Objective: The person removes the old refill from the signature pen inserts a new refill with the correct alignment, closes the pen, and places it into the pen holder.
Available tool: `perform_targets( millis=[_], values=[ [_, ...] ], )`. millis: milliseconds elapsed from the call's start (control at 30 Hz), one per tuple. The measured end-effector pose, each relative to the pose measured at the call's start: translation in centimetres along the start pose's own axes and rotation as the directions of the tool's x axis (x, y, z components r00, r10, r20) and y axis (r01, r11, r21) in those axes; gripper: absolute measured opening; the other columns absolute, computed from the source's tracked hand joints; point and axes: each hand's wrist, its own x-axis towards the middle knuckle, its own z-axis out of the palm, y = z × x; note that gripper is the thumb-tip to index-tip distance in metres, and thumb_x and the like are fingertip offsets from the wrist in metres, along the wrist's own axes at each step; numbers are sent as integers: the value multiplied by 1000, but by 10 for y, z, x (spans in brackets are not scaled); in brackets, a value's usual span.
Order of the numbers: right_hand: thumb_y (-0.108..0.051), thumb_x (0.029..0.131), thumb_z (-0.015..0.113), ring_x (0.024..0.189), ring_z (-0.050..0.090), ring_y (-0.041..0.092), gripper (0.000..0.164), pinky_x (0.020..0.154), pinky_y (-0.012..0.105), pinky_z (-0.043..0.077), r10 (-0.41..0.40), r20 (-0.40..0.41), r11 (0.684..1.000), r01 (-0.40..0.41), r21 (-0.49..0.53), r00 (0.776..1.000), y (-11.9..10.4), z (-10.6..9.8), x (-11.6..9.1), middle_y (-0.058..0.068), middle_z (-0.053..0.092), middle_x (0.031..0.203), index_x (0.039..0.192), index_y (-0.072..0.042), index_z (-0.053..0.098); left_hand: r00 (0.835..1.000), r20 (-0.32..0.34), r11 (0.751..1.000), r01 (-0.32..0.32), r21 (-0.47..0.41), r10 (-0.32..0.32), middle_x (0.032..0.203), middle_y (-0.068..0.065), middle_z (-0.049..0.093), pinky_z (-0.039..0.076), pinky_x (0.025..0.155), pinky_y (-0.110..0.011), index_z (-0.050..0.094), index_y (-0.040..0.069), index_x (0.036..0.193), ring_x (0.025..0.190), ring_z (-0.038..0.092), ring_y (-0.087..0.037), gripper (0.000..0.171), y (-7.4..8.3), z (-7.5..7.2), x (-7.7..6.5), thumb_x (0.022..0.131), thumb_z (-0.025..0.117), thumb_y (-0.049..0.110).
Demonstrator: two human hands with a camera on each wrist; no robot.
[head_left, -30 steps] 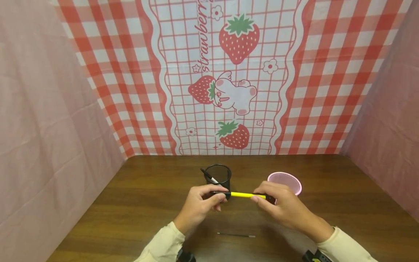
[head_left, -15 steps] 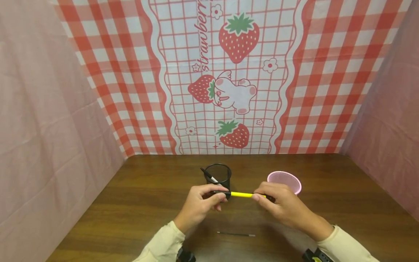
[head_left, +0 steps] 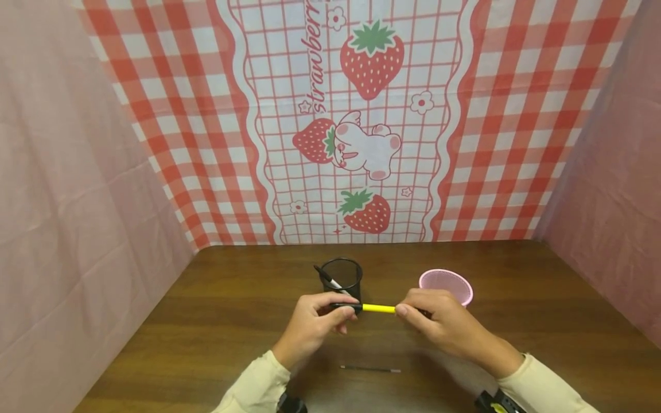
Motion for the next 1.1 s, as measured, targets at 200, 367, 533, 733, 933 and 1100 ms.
perform_targets(
  millis=[200, 367, 533, 733, 933, 1100],
  values=[
    [4, 91, 68, 64, 44, -3, 36, 55, 12, 39, 6, -2, 1000, -6, 7, 1000, -3, 1, 0, -20, 46, 71, 82, -30, 60, 1000, 2, 1000, -1, 6, 0, 86, -20, 72, 59, 59, -32, 73, -3, 111, 61, 62, -13, 18, 2, 1, 0, 95, 68, 6],
    [5, 91, 67, 63, 44, -3, 37, 54, 12, 39, 7, -1, 1000, -7, 19, 1000, -4, 2, -1, -20, 46, 70, 80, -29, 59, 1000, -1, 1000, 10, 5, -10, 86, -18, 72, 59, 59, -32, 72, -5, 111, 61, 62, -13, 19, 1, 0, -1, 95, 68, 6],
    [6, 92, 65, 60, 45, -4, 39, 52, 12, 40, 10, 2, 999, -10, 51, 1000, -4, 4, -1, -18, 49, 67, 80, -30, 59, 1000, -7, 1000, 8, 4, -8, 85, -18, 72, 58, 58, -30, 72, -6, 110, 60, 62, -13, 19, 1, 0, -1, 95, 68, 5],
    [5, 94, 63, 60, 47, -3, 40, 53, 13, 41, 53, 28, 996, -55, 71, 998, -4, 3, -2, -20, 50, 67, 80, -32, 59, 1000, -3, 1000, 3, 4, -2, 85, -18, 72, 58, 58, -30, 72, -7, 109, 60, 62, -11, 19, 1, -1, 0, 95, 68, 6],
    [1, 90, 72, 65, 48, -2, 30, 55, 15, 42, 45, 16, 999, -45, -3, 999, -3, 0, -3, -22, 54, 76, 91, -29, 68, 1000, -4, 1000, 3, 23, -3, 85, -17, 72, 59, 58, -34, 72, -4, 109, 61, 63, -11, 18, 3, -4, 0, 95, 68, 5],
    [-5, 85, 79, 67, 50, -1, 26, 55, 17, 44, 42, 5, 998, -42, -48, 999, -4, -4, 0, -19, 60, 85, 102, -23, 71, 999, -34, 998, -5, 55, 7, 83, -16, 72, 59, 57, -39, 73, -4, 109, 60, 63, -12, 17, 4, -8, 2, 95, 69, 5]
  ],
)
